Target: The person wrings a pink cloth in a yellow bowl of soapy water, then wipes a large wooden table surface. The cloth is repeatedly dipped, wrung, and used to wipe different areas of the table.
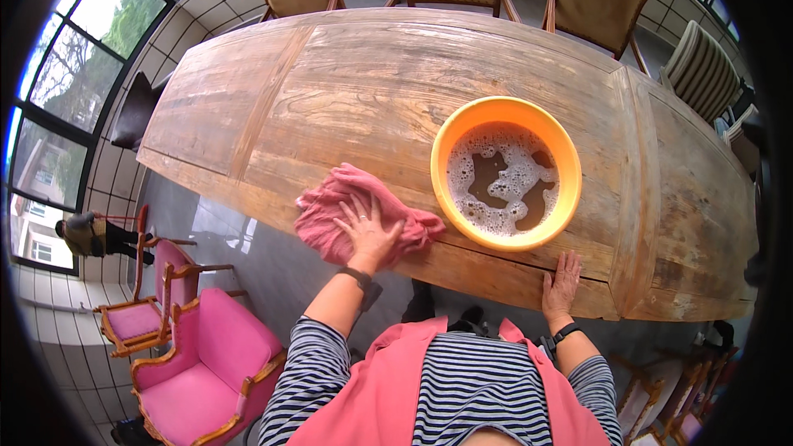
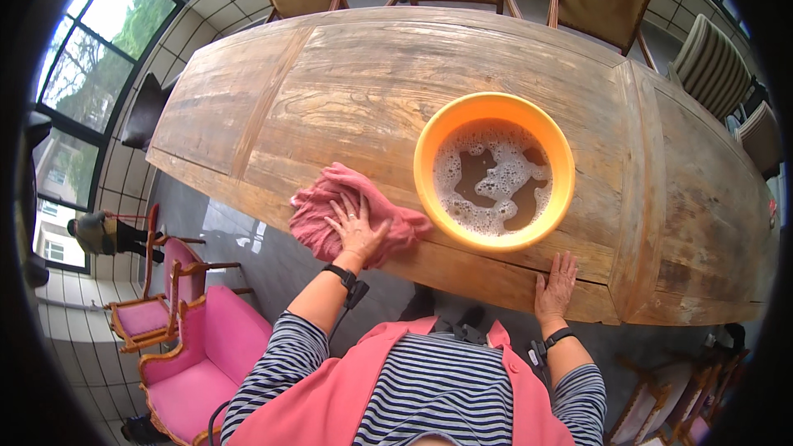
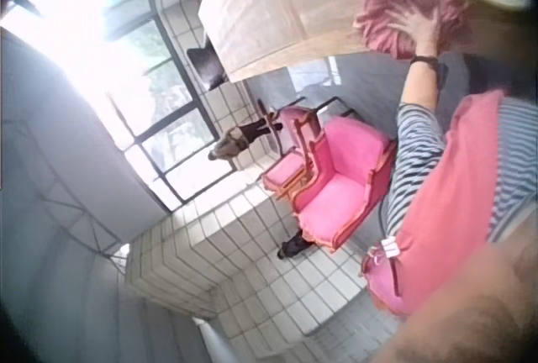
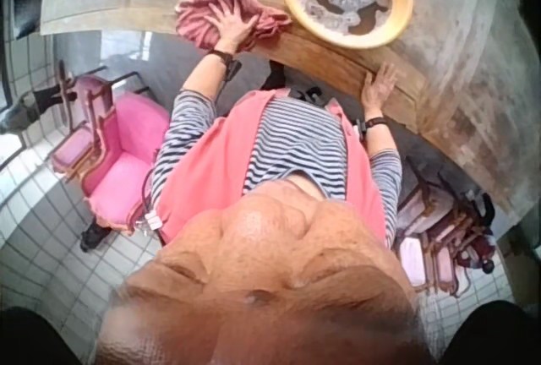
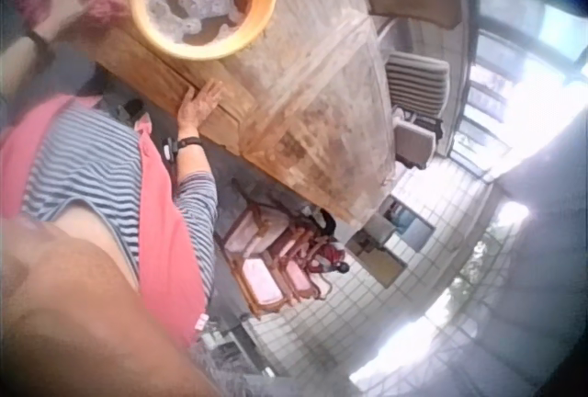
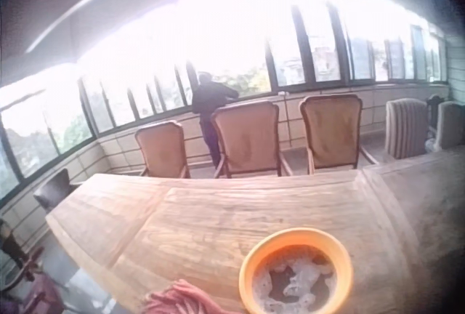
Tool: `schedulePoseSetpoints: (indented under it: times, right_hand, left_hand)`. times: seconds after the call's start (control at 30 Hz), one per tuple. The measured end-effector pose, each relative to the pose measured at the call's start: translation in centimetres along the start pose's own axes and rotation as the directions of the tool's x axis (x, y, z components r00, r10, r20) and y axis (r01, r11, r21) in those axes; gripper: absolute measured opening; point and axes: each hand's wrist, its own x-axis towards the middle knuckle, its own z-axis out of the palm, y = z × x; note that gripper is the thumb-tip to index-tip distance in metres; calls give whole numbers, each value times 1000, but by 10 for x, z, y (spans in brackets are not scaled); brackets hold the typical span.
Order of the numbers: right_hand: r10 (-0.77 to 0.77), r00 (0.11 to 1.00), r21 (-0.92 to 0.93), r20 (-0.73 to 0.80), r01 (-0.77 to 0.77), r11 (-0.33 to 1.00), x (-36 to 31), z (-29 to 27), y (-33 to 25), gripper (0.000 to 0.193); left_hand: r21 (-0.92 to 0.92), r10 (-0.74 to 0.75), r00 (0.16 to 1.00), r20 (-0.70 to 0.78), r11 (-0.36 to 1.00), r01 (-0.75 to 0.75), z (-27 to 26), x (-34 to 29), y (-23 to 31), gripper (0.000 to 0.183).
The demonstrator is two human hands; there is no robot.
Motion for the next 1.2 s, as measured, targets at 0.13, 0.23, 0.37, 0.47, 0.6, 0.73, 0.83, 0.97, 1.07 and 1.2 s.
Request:
schedulePoseSetpoints:
  times: [0.13,0.23,0.37,0.47,0.6,0.73,0.83,0.97,1.07,1.2]
  right_hand:
    - [58,997,-11,43,-58,998,1,-7,-7,84]
    - [39,999,1,15,-39,999,2,-12,-12,83]
    - [57,998,-5,41,-57,998,3,-17,-17,86]
    - [84,994,-15,63,-84,996,4,-20,-20,88]
    - [149,983,-51,107,-144,988,5,-25,-24,89]
    - [165,979,-72,116,-157,985,3,-27,-25,86]
    - [155,981,-94,120,-144,985,3,-27,-23,82]
    - [103,991,-92,82,-96,991,4,-27,-23,79]
    - [110,989,-90,95,-101,991,5,-29,-24,80]
    - [155,982,-86,112,-146,986,6,-29,-26,83]
  left_hand:
    - [-64,154,986,-58,985,-157,0,41,17,108]
    - [-22,183,983,-22,983,-183,-5,108,38,102]
    - [-38,264,964,-34,963,-265,-16,193,70,97]
    - [-18,304,952,-27,952,-305,-25,252,102,96]
    - [-15,342,939,-31,939,-343,-34,325,147,93]
    - [-27,391,920,-2,920,-391,-43,389,172,97]
    - [-31,406,913,40,914,-405,-47,418,179,99]
    - [5,412,910,38,911,-412,-46,414,176,94]
    - [53,476,880,2,878,-475,-44,382,158,84]
    - [41,532,845,-49,847,-531,-40,310,122,83]
